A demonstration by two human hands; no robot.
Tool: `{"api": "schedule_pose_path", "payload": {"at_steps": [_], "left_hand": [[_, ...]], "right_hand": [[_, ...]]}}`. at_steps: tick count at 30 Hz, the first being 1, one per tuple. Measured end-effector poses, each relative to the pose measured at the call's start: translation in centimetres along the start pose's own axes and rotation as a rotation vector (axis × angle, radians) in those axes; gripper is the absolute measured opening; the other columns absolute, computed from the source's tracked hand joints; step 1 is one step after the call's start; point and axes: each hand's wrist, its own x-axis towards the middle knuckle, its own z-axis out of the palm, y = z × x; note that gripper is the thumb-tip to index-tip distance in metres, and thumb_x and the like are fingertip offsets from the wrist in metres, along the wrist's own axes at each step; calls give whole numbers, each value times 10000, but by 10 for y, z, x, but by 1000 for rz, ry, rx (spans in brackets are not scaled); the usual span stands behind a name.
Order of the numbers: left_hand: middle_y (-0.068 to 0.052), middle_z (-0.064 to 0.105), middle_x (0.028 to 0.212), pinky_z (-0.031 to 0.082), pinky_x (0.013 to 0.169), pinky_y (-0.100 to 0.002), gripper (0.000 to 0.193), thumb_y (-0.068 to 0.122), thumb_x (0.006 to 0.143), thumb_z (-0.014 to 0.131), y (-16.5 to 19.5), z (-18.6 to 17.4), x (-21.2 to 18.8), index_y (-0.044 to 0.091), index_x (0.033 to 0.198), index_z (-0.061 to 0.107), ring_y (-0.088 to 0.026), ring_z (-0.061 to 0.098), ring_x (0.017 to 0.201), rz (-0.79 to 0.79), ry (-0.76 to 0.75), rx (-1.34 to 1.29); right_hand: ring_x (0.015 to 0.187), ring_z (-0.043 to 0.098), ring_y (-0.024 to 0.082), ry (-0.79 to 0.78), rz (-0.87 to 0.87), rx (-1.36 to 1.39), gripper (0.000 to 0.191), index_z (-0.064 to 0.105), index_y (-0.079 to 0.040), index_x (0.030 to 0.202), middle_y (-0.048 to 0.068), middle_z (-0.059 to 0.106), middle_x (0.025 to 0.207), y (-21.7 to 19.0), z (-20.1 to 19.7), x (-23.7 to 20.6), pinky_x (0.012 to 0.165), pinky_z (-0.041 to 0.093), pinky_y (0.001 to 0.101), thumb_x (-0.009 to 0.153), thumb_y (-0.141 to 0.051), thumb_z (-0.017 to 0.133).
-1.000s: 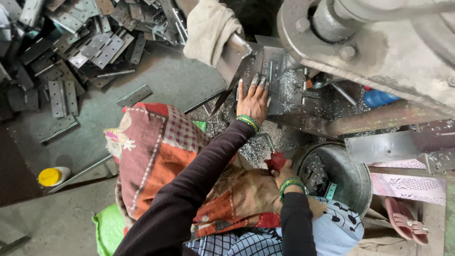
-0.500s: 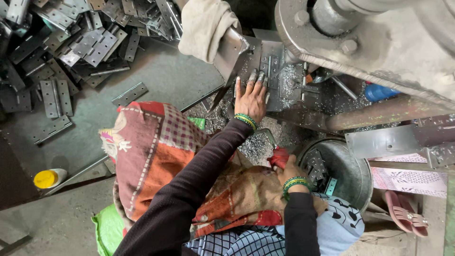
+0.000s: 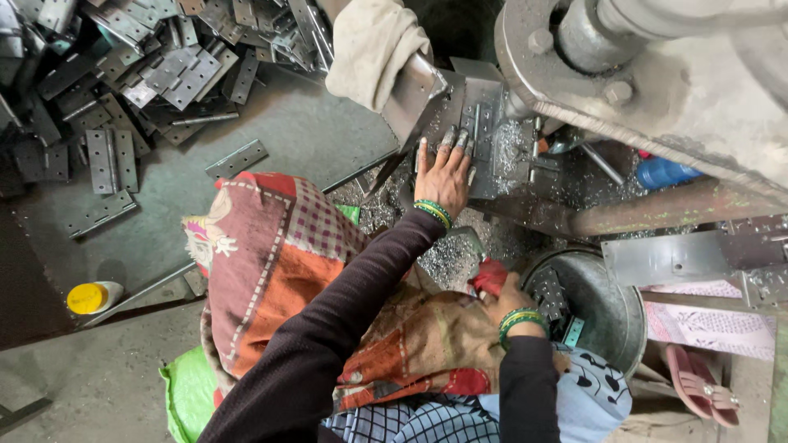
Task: The person sits on the floor and repeatedly places small metal brackets into a manual punching machine. They use their left hand to position each bracket and their right hand to pull a lever, activating the punch. Finished pieces are dropped into a metal bucket below.
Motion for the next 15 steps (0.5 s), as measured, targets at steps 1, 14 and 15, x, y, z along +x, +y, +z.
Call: {"api": "schedule_pose_path", "payload": {"at_steps": [1,14,15], "left_hand": [[-81,502,1534,59,1260,-638,481,250,935,533,0,0,-1,93,1387,573,-282,404,1460,5,7,-20],[-85,462,1541,23,1233,-644,498,260,955,480,-1,6,7,105,1423,543,-268,355,1471,19,-20,39],[-84,464,1535,24,1234,-644,503,266,954,483,-1,6,7,100,1425,544,-267,356,1473,17,-20,32]], "right_hand": [[961,701,497,7,8,-26,699,345,-46,1292,309,720,987,-1,-6,-4,869,550,539,851,-410,747],[898,767,393,-55,18,173,625,261,22,1327,265,734,948,20,64,41,847,580,441,925,-258,648],[911,762,407,-79,53,142,633,266,-1,1345,271,732,960,20,63,40,853,575,452,934,-288,652]]}}
